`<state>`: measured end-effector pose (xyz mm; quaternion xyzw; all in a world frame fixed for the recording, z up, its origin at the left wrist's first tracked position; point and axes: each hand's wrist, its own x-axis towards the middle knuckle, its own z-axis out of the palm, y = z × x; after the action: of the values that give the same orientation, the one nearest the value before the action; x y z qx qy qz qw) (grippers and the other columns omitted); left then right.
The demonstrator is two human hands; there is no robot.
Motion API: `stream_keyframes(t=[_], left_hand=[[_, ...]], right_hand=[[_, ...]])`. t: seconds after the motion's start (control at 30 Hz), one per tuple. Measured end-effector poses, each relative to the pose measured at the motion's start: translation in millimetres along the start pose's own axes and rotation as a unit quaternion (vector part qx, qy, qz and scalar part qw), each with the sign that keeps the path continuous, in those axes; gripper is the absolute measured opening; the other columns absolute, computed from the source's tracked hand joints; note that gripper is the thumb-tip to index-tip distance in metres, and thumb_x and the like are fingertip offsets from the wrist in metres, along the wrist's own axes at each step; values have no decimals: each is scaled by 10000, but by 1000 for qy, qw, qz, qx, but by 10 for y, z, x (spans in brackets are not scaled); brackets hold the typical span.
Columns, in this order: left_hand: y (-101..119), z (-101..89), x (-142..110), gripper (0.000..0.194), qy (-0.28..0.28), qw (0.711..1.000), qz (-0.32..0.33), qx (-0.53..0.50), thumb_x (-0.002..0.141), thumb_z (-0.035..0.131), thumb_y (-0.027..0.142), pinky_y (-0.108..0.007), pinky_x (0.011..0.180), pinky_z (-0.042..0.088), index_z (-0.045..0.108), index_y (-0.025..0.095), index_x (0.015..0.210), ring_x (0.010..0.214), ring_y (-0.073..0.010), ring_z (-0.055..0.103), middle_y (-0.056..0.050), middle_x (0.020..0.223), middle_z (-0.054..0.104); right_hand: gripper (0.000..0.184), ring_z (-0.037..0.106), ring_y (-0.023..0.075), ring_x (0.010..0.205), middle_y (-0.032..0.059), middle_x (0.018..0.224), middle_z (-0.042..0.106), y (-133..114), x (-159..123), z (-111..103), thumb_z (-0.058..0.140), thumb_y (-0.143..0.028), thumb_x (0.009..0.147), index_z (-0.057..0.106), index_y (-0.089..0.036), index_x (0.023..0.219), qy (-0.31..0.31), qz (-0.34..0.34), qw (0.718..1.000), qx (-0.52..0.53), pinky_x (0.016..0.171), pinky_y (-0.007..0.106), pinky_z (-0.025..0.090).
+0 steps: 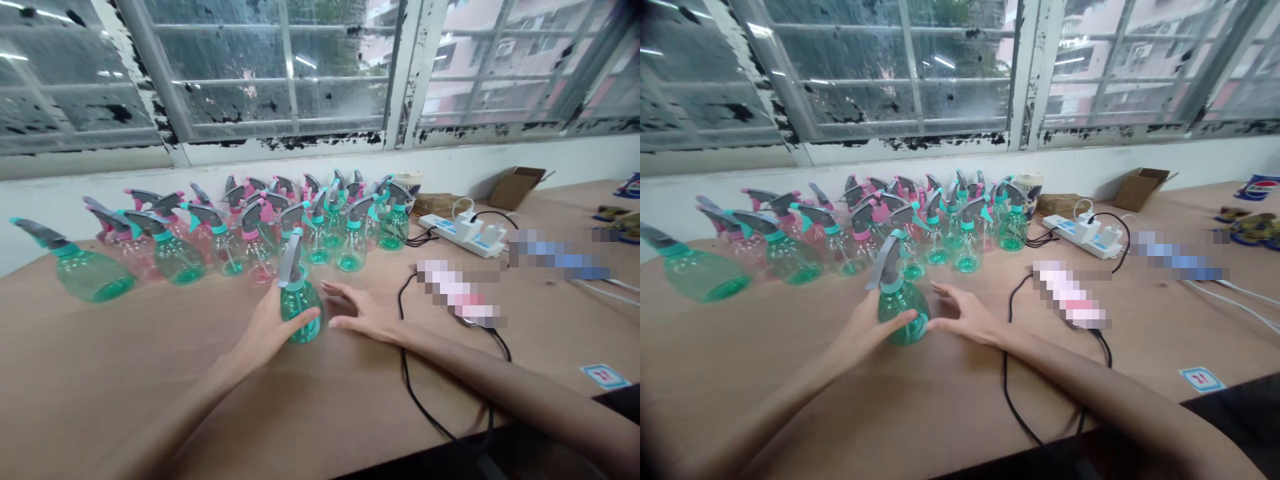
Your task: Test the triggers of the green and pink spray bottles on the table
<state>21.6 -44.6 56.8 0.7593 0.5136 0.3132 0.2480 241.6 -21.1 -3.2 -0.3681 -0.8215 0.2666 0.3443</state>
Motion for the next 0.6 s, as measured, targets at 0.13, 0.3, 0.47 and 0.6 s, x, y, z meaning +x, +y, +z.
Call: stream_keyframes(t=[0.13, 0.3, 0.47, 0.6], left_hand=[[141, 209, 129, 632, -46, 998, 41, -22, 886, 516, 569, -508, 1012, 409, 367, 173, 1356, 1243, -333, 502, -167, 1345, 523], [78, 391, 151, 681, -105, 991, 76, -23, 931, 459, 537, -538, 1117, 293, 207, 224, 1482, 1418, -320, 279, -157, 1545, 287], [-310, 379, 43, 500, -70, 994, 78, 16, 934, 482, 455, -515, 1058, 395, 377, 219, 1363, 1270, -283, 507, -143, 1384, 510], [-529, 245, 64, 325, 17, 995, 96, 34, 918, 489, 374, -468, 958, 491, 466, 225, 1206, 1090, -249, 639, -92, 1199, 631]], right_hand=[[1009, 510, 277, 1270, 130, 1399, 511, -228, 0, 28, 826, -515, 602, 323, -206, 1420, 53, 30, 994, 87, 1034, 441, 448], [748, 592, 297, 1142, 124, 1236, 616, -224, -122, -300, 775, -475, 678, 453, -196, 1293, 87, 104, 991, 17, 947, 460, 480], [745, 590, 298, 1145, 113, 1248, 619, 84, -323, -741, 725, -581, 691, 473, -220, 1292, 147, 136, 972, -121, 944, 438, 463], [737, 571, 379, 1147, 138, 1157, 662, 387, -286, -908, 671, -673, 671, 538, -197, 1217, 220, 228, 919, -236, 1021, 592, 296]])
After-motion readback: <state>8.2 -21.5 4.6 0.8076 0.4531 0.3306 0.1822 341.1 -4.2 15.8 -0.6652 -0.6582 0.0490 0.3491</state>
